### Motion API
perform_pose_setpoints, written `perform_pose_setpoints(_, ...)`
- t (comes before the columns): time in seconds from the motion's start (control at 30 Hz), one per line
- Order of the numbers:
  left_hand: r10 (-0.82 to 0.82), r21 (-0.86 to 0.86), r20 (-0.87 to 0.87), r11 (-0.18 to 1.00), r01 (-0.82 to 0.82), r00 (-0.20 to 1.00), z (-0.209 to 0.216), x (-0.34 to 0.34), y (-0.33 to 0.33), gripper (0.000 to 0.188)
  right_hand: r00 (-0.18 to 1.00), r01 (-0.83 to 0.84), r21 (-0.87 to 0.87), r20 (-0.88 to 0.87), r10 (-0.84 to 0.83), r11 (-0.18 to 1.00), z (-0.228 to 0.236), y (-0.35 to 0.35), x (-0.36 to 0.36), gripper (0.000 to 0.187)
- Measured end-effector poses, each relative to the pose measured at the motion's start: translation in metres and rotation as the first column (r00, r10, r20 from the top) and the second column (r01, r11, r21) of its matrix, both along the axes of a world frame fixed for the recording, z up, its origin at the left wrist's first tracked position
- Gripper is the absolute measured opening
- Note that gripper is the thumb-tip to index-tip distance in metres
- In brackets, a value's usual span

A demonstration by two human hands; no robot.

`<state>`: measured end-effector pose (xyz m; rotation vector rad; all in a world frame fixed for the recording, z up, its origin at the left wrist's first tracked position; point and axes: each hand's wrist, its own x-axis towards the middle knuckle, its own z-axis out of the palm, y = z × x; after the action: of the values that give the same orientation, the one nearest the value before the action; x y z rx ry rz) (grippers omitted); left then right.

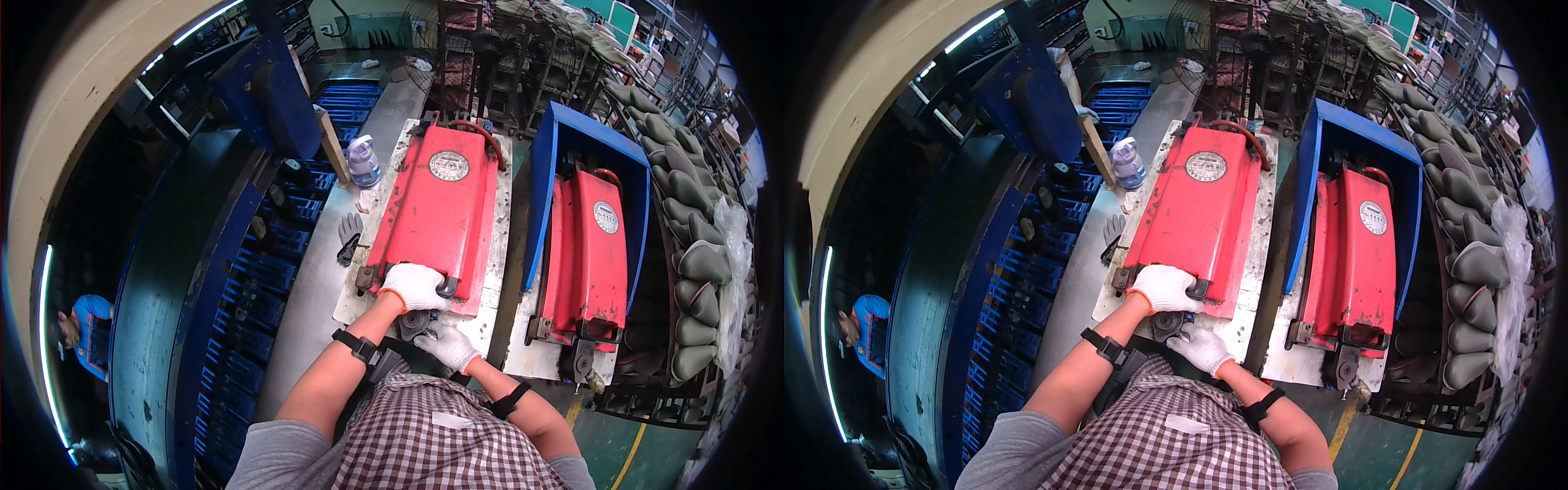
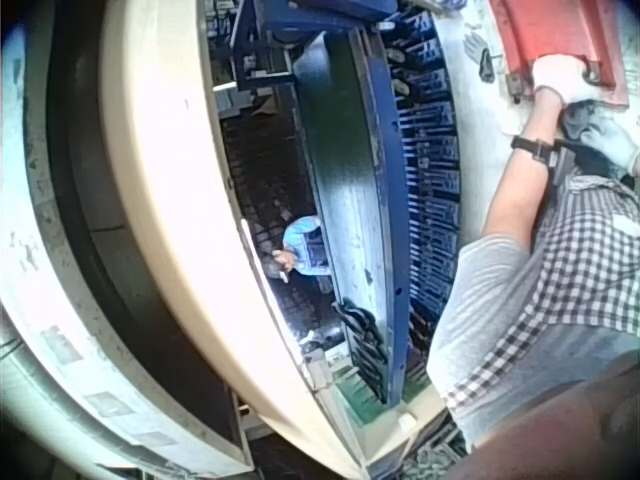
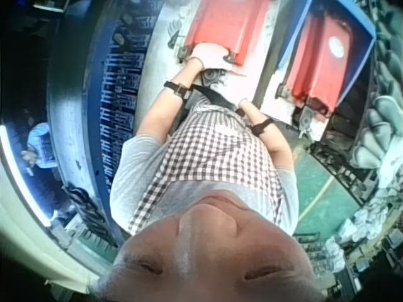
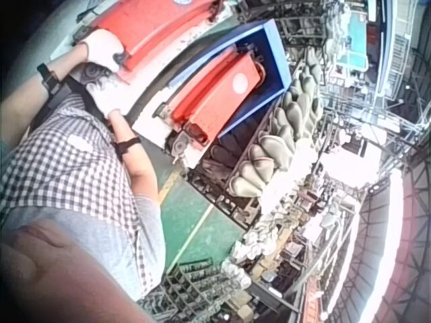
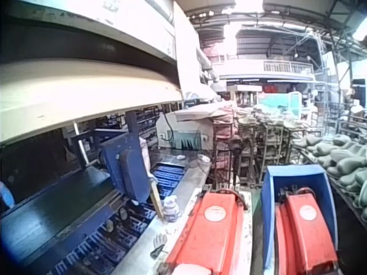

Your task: Using a hydraulic press machine to attach soles to shoes in a factory setting.

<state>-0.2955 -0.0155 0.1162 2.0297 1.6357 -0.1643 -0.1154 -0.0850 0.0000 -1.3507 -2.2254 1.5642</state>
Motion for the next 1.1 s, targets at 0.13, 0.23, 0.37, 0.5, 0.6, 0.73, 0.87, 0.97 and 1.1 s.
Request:
perform_pose_setpoints(0.13,0.002,-0.002,0.003,1.000,-0.002,1.000,0.000,0.000,0.000,0.063,1.000,-0.002,-0.020,0.028,0.003,1.000,0.009,0.001,0.000,0.047)
perform_pose_setpoints(0.23,0.000,0.002,-0.003,1.000,0.000,1.000,-0.001,0.000,0.000,0.063,0.999,0.006,-0.035,0.047,-0.005,0.999,0.016,0.001,-0.001,0.047)
perform_pose_setpoints(0.37,0.000,-0.006,0.000,1.000,0.000,1.000,0.002,0.001,0.001,0.063,0.999,0.013,-0.018,0.030,-0.012,1.000,0.016,0.000,0.000,0.047)
perform_pose_setpoints(0.5,0.000,-0.008,0.005,1.000,0.000,1.000,0.001,0.000,0.000,0.063,1.000,0.018,-0.024,0.008,-0.018,1.000,0.014,0.000,-0.001,0.048)
perform_pose_setpoints(0.6,0.001,0.000,0.006,1.000,-0.001,1.000,-0.001,-0.001,0.000,0.062,1.000,0.019,-0.029,0.005,-0.019,0.999,0.017,0.000,-0.001,0.047)
perform_pose_setpoints(0.73,0.001,0.000,0.010,1.000,-0.001,1.000,0.002,0.000,0.001,0.063,1.000,0.024,-0.005,-0.017,-0.024,1.000,0.011,-0.001,-0.001,0.043)
perform_pose_setpoints(0.87,-0.001,-0.013,0.009,1.000,0.001,1.000,0.005,0.001,0.001,0.063,0.985,0.086,-0.388,-0.107,-0.137,0.918,0.009,0.000,0.000,0.041)
perform_pose_setpoints(0.97,0.001,-0.005,0.017,1.000,0.000,1.000,0.005,0.001,0.000,0.063,0.937,0.153,-0.782,-0.079,-0.340,0.604,0.015,-0.001,0.003,0.040)
perform_pose_setpoints(1.1,-0.010,-0.009,0.012,1.000,0.010,1.000,0.005,0.000,0.000,0.063,0.922,0.181,-0.750,-0.096,-0.376,0.636,0.008,-0.008,0.000,0.037)
